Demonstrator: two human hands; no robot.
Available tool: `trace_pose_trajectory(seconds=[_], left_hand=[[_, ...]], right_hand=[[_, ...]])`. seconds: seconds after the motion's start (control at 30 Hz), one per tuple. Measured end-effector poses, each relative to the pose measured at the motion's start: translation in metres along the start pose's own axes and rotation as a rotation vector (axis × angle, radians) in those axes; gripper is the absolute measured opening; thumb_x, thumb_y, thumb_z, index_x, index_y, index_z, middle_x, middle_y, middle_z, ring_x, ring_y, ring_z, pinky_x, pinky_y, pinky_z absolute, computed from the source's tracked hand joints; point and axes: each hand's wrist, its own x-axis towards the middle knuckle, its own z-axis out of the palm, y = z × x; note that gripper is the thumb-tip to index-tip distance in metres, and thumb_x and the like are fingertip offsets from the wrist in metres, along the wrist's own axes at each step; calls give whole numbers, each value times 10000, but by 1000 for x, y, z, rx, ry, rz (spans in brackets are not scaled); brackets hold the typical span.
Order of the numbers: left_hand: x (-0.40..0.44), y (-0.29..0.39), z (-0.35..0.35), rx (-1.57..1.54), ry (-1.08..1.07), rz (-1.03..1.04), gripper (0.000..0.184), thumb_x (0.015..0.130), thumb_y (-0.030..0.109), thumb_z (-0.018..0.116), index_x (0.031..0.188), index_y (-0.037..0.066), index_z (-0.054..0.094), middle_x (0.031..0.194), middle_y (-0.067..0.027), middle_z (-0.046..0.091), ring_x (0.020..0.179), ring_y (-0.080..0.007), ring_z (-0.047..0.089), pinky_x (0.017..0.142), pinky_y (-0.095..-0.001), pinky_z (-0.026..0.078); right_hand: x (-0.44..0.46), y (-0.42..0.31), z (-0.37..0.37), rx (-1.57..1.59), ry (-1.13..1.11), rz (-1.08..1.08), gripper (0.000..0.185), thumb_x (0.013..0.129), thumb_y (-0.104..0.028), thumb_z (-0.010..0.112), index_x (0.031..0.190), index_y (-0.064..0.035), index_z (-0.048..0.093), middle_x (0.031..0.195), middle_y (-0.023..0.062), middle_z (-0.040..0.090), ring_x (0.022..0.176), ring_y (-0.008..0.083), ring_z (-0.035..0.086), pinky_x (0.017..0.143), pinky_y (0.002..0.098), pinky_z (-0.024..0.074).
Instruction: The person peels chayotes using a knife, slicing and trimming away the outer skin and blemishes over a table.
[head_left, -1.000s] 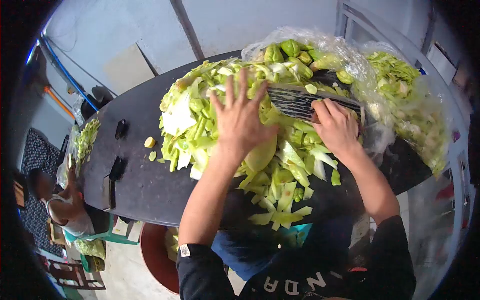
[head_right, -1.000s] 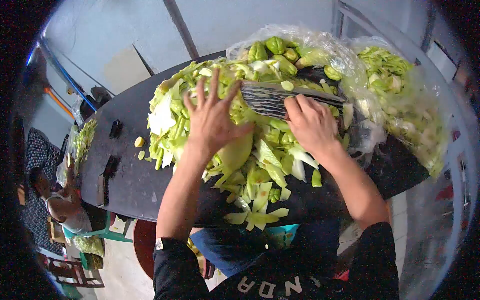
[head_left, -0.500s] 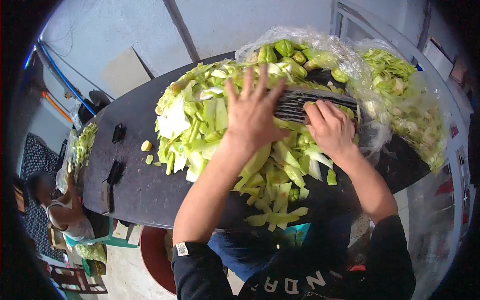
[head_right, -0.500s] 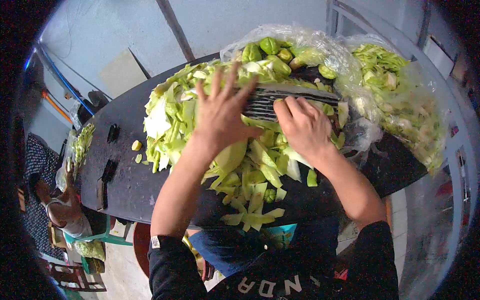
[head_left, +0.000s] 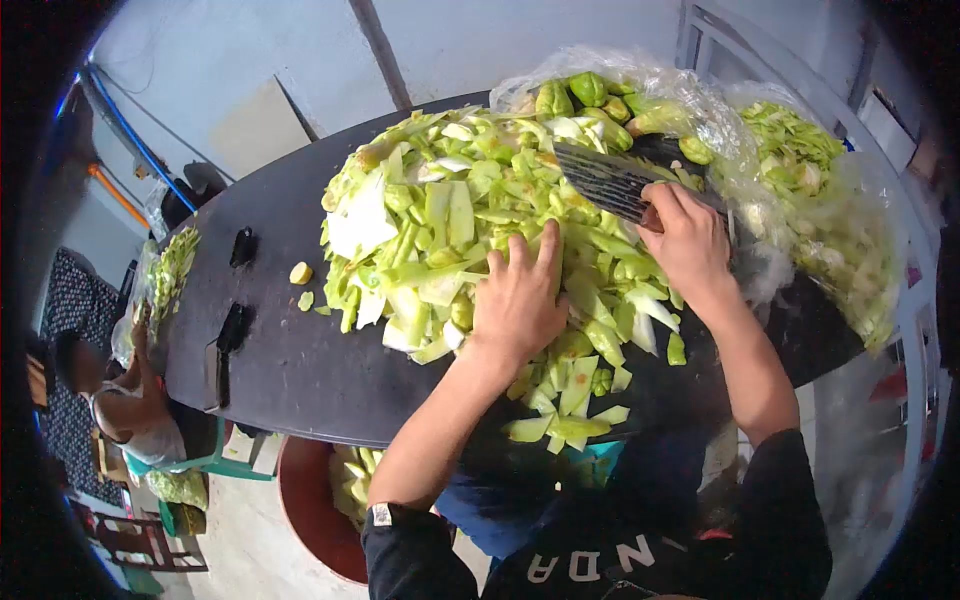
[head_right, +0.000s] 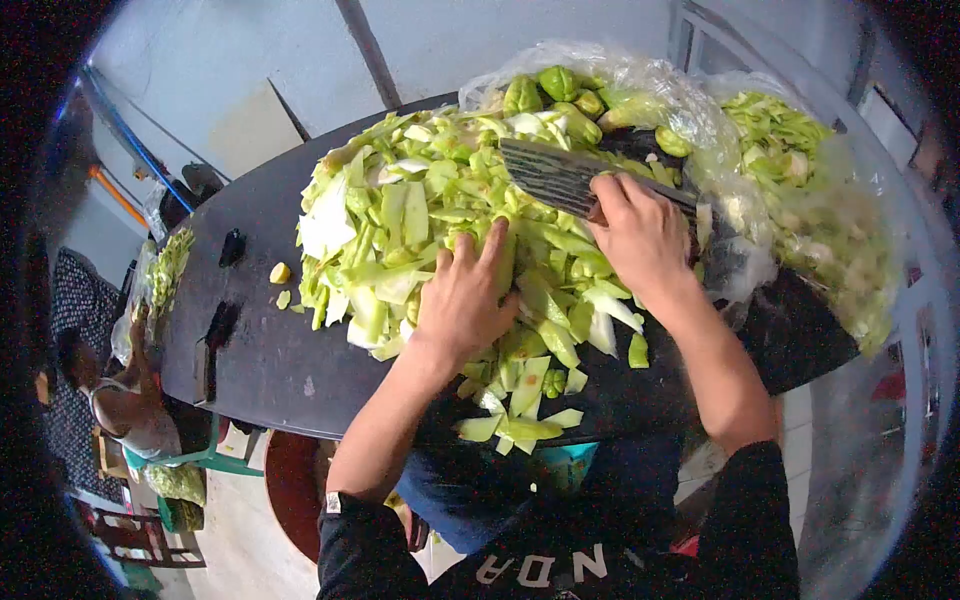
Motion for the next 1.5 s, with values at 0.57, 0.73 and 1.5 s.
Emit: trace_pose_trajectory(seconds=[0.57, 0.73, 1.5], left_hand=[[55, -37, -9, -2398, 84, -321, 361, 843, 369, 525, 1047, 75, 574, 968, -102, 622, 852, -291, 618, 758, -463, 527], [76, -12, -6, -2557, 404, -405, 353, 848, 381, 513, 1023, 80, 567, 956, -104, 612, 858, -299, 607, 775, -488, 530], [56, 0, -22, -2419, 473, -364, 323, 887, 394, 478, 1025, 114, 562, 914, -73, 628, 861, -244, 613, 811, -410, 514]], right_hand=[[-12, -37, -24, 444, 191, -32, 160, 860, -118, 704, 891, -33, 571, 642, 83, 586, 519, 224, 593, 474, 335, 454], [-17, -55, -21, 510, 128, -92, 154, 891, -120, 671, 927, -3, 577, 645, 95, 596, 510, 228, 594, 480, 330, 468], [-15, -60, -17, 564, 144, -213, 134, 878, -106, 678, 815, -8, 612, 569, 85, 567, 421, 187, 505, 425, 309, 402]])
